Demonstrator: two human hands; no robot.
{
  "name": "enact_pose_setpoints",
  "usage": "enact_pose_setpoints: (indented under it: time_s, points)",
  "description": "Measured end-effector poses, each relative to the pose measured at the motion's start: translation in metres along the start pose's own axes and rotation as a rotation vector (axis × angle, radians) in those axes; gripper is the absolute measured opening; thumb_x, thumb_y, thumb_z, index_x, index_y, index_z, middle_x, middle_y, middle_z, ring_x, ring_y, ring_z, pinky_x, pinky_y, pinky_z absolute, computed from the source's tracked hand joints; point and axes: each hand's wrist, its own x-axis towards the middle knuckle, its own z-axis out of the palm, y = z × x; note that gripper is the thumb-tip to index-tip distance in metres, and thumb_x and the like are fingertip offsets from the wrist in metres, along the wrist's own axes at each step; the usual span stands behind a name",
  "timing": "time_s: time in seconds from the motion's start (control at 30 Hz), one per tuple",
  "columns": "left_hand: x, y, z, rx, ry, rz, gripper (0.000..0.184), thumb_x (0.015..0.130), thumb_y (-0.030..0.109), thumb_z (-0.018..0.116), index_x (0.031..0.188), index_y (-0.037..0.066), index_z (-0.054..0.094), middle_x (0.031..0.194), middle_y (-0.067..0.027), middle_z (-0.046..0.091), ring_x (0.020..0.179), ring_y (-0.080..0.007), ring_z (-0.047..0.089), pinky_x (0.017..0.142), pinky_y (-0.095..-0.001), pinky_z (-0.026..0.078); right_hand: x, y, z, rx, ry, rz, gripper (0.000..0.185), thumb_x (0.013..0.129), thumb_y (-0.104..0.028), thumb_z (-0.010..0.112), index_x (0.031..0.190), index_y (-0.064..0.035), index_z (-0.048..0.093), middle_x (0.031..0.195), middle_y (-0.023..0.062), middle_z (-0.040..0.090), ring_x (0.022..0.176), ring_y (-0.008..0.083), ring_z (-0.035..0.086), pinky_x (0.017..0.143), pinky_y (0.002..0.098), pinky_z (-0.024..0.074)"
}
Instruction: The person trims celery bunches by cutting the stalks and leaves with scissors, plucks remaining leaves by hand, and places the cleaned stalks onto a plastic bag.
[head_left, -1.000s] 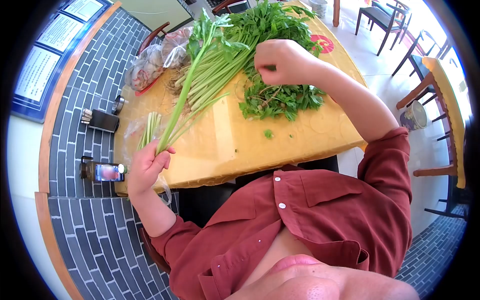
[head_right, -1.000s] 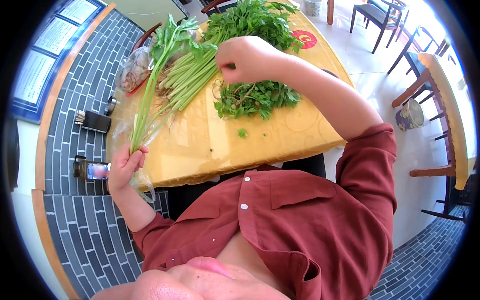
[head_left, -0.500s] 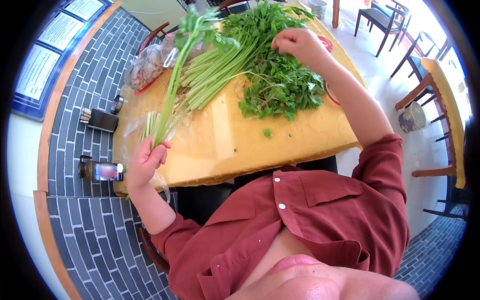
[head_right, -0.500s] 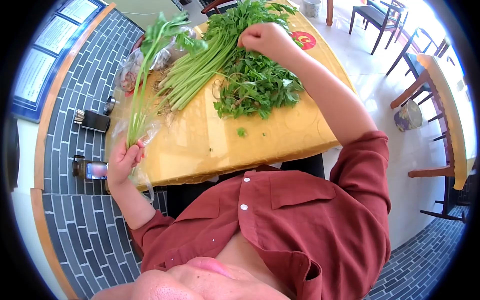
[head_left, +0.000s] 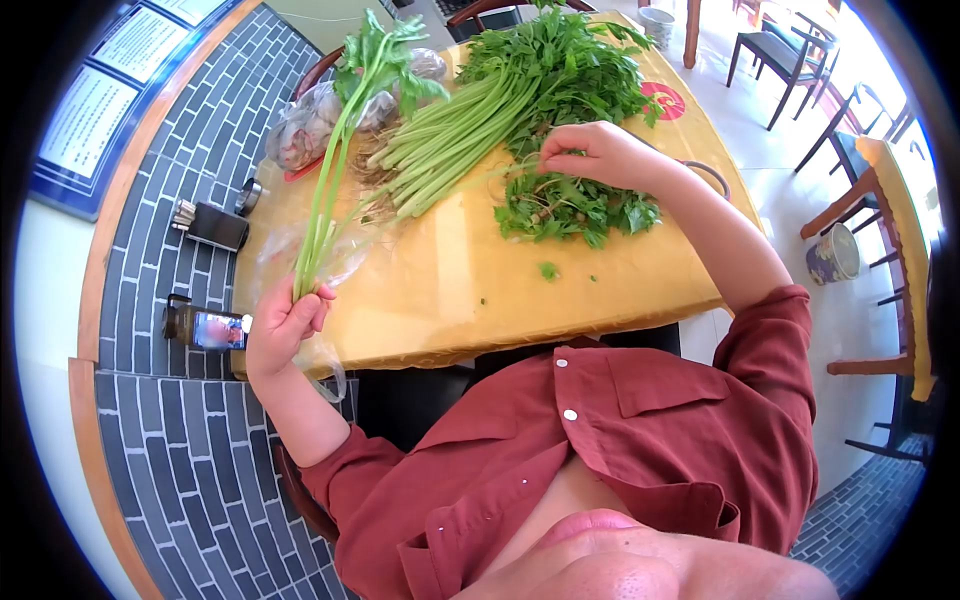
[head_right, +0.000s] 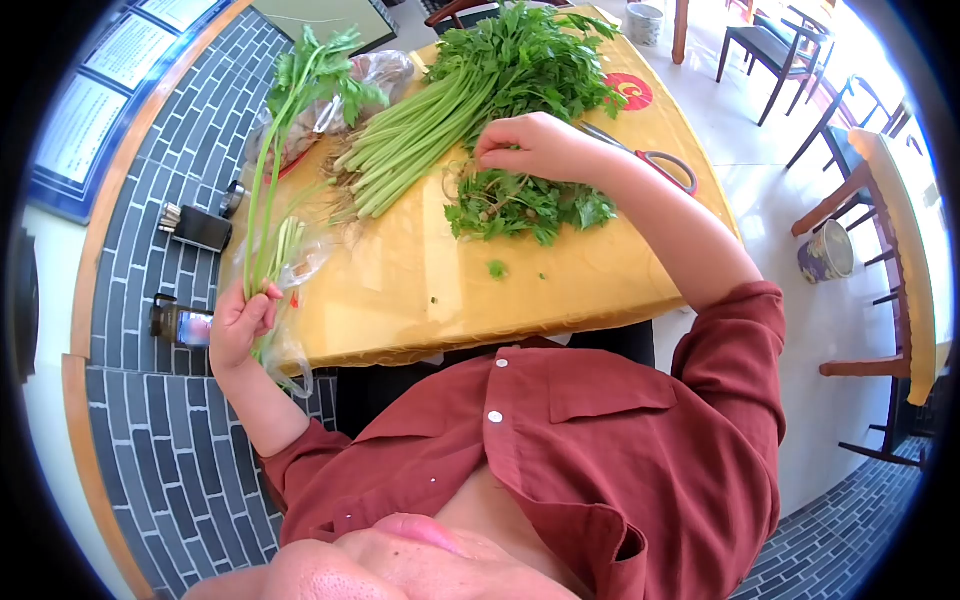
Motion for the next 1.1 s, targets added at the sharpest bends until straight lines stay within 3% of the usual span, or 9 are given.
enact_pose_setpoints:
  time_s: [0.23,0.33,0.43,0.6,0.7,0.73,0.83,0.97,1.1]
  points:
    - [-0.001,-0.008,0.001,0.035,-0.021,-0.056,0.025,0.093,0.024,0.052,0.099,-0.001,0.056,0.061,0.0015,0.047,0.049,-0.0029,0.034,0.045,-0.0179,0.025,-0.003,0.015,-0.009,-0.488,0.243,-0.368,0.012,0.082,-0.015,0.059,0.085,-0.004,0.061,0.084,0.0102,0.061,0.084,0.027,0.058,0.077,0.0353,0.0464]
    - [0.005,-0.011,0.008,0.094,-0.034,-0.009,0.025,0.093,0.024,0.052,0.098,-0.001,0.056,0.06,0.0017,0.047,0.05,-0.0031,0.035,0.046,-0.0183,0.026,-0.005,0.01,-0.001,-0.22,0.448,-0.156,0.009,0.081,-0.012,0.059,0.085,-0.0042,0.061,0.079,0.0071,0.06,0.077,0.0207,0.058,0.073,0.0316,0.0461]
    - [0.006,-0.005,0.011,0.058,-0.015,-0.079,0.022,0.092,0.021,0.053,0.096,0.0,0.058,0.061,0.0015,0.048,0.052,-0.004,0.039,0.047,-0.0194,0.029,0.001,0.026,-0.013,0.53,0.628,0.173,0.008,0.08,-0.01,0.059,0.086,-0.004,0.061,0.075,0.0023,0.059,0.074,0.0125,0.055,0.071,0.0274,0.0451]
    - [0.01,0.005,0.025,0.388,0.042,0.082,0.016,0.089,0.016,0.055,0.094,0.002,0.06,0.061,-0.0027,0.05,0.055,-0.0086,0.047,0.052,-0.0229,0.037,-0.005,0.023,-0.015,-0.084,0.404,-0.023,0.032,0.082,-0.012,0.06,0.114,-0.0113,0.061,0.095,0.0018,0.065,0.082,0.0143,0.059,0.079,0.0263,0.0463]
    - [0.011,0.013,0.033,0.585,0.06,0.103,0.016,0.088,0.015,0.056,0.096,0.002,0.059,0.066,-0.008,0.054,0.058,-0.0167,0.052,0.055,-0.0275,0.041,0.001,0.011,-0.025,-0.421,0.559,-0.137,0.031,0.081,-0.012,0.061,0.112,-0.0105,0.062,0.097,0.0025,0.065,0.087,0.0195,0.06,0.08,0.0302,0.0474]
    - [0.011,0.015,0.034,0.64,0.069,0.098,0.016,0.088,0.016,0.056,0.097,0.003,0.059,0.068,-0.01,0.055,0.059,-0.02,0.054,0.056,-0.0294,0.042,0.001,-0.005,-0.031,-0.263,0.541,-0.157,0.029,0.082,-0.013,0.061,0.11,-0.0108,0.063,0.097,0.0038,0.064,0.093,0.0225,0.059,0.081,0.0334,0.0475]
    - [0.01,0.034,0.037,0.773,0.036,0.146,0.018,0.088,0.015,0.055,0.1,0.002,0.057,0.078,-0.0151,0.059,0.069,-0.0326,0.057,0.061,-0.0365,0.044,0.007,-0.048,-0.051,-0.427,0.566,-0.611,0.024,0.083,-0.016,0.06,0.106,-0.0116,0.064,0.096,0.004,0.064,0.099,0.0229,0.057,0.085,0.0361,0.0451]
    - [0.009,0.052,0.036,0.947,0.046,0.21,0.019,0.087,0.013,0.055,0.102,0.002,0.055,0.084,-0.0179,0.06,0.077,-0.0384,0.057,0.064,-0.0409,0.045,0.02,-0.108,-0.071,-0.64,0.07,-0.817,0.036,0.082,-0.018,0.064,0.116,-0.0101,0.056,0.115,0.01,0.057,0.116,0.025,0.048,0.101,0.0395,0.0327]
    - [0.007,0.067,0.036,1.066,0.04,0.254,0.018,0.085,0.01,0.055,0.101,0.001,0.056,0.084,-0.0187,0.06,0.077,-0.0384,0.057,0.064,-0.0401,0.045,0.037,-0.105,-0.042,-0.714,0.007,-0.752,0.019,0.082,-0.017,0.064,0.098,-0.0084,0.063,0.098,0.0047,0.062,0.107,0.0246,0.052,0.096,0.0376,0.0358]
